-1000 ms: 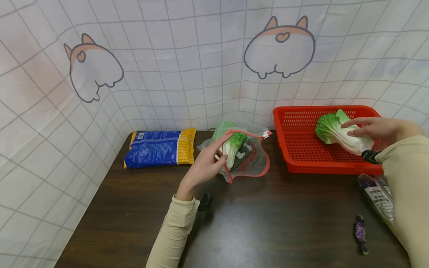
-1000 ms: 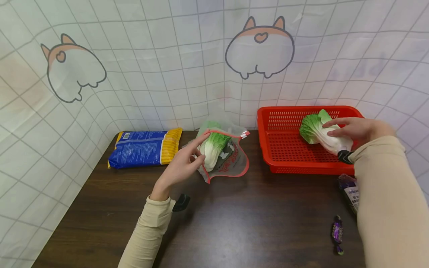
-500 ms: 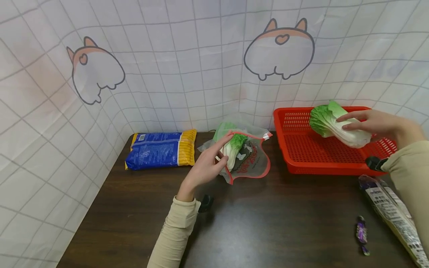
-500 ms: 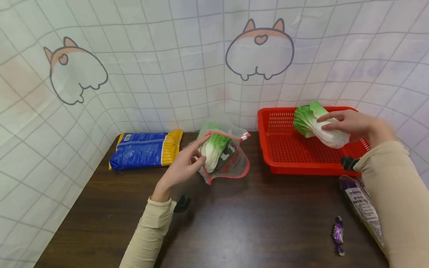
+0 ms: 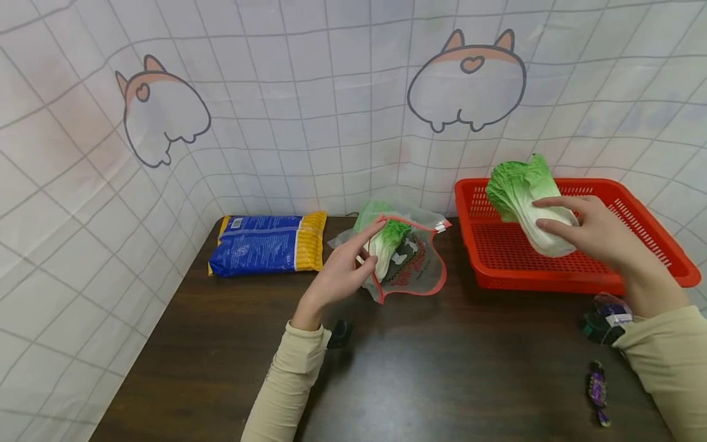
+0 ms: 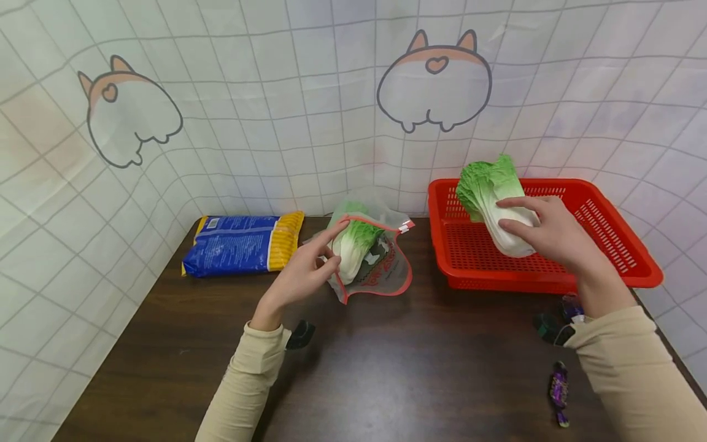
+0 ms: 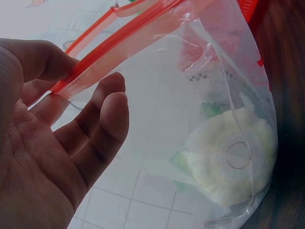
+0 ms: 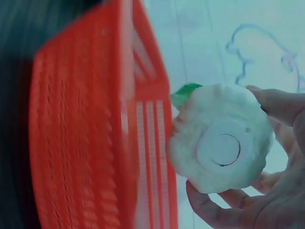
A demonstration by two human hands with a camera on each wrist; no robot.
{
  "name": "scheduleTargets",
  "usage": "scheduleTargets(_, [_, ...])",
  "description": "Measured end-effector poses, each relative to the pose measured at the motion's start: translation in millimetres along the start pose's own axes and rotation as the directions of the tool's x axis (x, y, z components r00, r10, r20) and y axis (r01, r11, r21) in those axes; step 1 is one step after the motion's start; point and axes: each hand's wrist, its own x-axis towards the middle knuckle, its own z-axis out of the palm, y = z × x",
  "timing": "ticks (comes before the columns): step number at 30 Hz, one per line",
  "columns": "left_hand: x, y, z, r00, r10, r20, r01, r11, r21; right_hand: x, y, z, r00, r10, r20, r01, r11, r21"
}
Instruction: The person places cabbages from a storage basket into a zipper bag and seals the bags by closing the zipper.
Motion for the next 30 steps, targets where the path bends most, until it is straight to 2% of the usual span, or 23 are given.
scheduleTargets(4, [0.7,0.0,-0.4,1.0,0.007,-0.002,-0.007,1.0,0.0,-12.6,-16,15,0.999,0.0,-0.054,0.003,0.998,0.059])
scheduleTargets(10, [0.4,-0.5,-0.6,1.0,0.004,-0.004,-0.004,1.0,0.006,-23.9,-29,33,0.992,0.01,-0.125,0.001,0.996,0.093])
scheduleTargets(18, [0.6,-0.6,-0.8,1.0,0.016,-0.008,-0.016,1.0,0.0,-30.9,-50,55,0.966,0.004,-0.259,0.042,0.984,0.173])
scheduleTargets(26, [-0.6,0.1,-1.7,1.0,-0.001,-0.017,0.001,1.0,-0.002,-41.1,-71,67,0.956,0.056,-0.287,0.024,0.963,0.269])
scheduleTargets(30, [-1.1,0.4,-2.3,1.0,-0.005,-0.019,0.005,1.0,-0.003,-47.7,-79,69,0.956,0.038,-0.291,0.05,0.956,0.288])
